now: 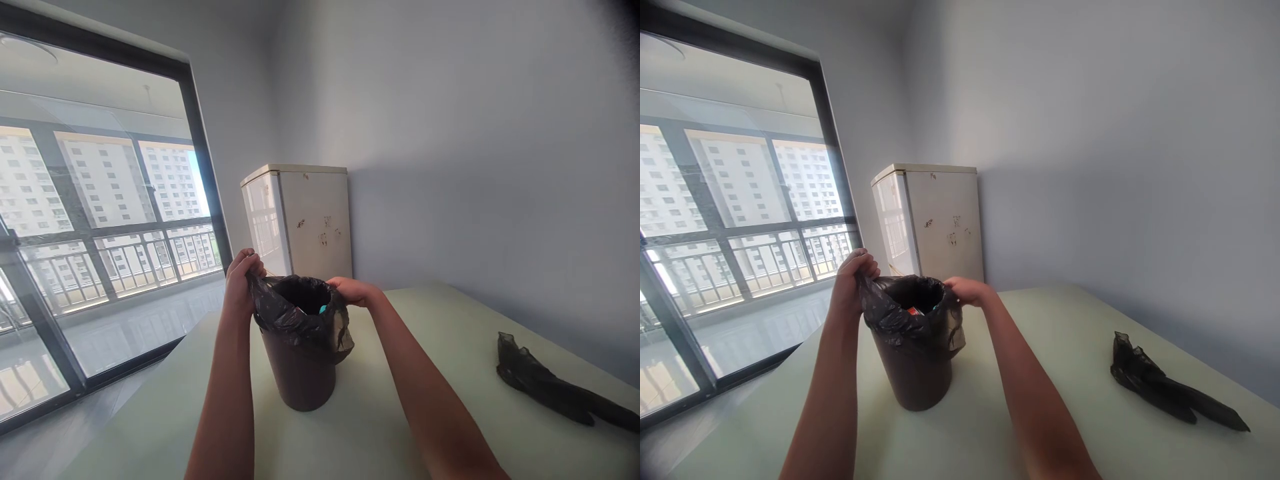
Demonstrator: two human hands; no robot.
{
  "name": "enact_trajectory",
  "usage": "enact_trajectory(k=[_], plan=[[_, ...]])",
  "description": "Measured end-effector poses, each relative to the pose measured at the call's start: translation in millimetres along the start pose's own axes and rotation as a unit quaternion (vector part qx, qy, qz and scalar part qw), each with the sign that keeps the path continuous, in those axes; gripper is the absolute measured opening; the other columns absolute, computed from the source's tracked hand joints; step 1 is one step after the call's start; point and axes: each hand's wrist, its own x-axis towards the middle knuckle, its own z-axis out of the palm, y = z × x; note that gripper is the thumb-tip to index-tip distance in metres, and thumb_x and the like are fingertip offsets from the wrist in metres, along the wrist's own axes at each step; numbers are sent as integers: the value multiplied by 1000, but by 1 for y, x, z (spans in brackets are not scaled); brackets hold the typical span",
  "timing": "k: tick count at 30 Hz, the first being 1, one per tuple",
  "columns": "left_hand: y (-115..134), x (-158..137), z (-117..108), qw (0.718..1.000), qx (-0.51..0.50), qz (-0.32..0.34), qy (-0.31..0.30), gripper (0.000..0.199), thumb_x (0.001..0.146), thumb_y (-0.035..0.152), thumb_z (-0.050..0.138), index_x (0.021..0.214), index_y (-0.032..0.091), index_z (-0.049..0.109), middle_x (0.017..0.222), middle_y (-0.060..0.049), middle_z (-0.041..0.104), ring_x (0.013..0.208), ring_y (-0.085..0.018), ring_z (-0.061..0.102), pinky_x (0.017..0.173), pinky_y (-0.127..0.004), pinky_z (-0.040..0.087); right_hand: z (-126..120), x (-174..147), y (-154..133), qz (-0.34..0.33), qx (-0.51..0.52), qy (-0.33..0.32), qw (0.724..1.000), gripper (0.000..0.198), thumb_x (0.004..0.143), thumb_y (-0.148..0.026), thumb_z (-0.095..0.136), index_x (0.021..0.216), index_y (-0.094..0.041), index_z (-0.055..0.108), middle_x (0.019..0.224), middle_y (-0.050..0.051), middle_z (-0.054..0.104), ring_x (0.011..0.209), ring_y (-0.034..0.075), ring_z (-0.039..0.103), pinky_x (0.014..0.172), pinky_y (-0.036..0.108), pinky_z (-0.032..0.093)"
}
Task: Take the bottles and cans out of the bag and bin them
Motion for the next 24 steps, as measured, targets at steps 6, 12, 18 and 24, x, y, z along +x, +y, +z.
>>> enact_trajectory(k=[6,12,18,24], plan=[[0,0,-3,1000,3,5,4,30,76,18,77,73,20,47,61,8,31,49,-5,32,44,-18,31,-11,-6,-6,-33,63,106,992,26,70,-35,82,76,-17,64,67,2,66,60,14,60,55,25,51],[-4,4,-8,999,-24,40,16,33,81,20,79,76,21,47,63,8,32,51,-6,34,46,-16,33,-28,-42,-33,-152,155,235,947,43,74,-55,80,89,-22,57,75,0,62,65,13,57,60,24,49],[-4,8,-18,995,-56,72,52,27,84,20,76,80,21,49,62,8,38,52,-6,40,54,-18,45,-41,-55,-39,-200,195,349,895,45,68,-54,80,84,-23,52,65,-4,49,56,12,45,51,25,41],[-2,13,-42,982,118,12,149,18,87,34,68,83,19,58,80,-2,67,72,-14,66,69,-25,56,-47,-54,-27,-146,148,329,921,46,63,-50,88,86,-20,63,59,-6,46,52,9,39,48,24,33]])
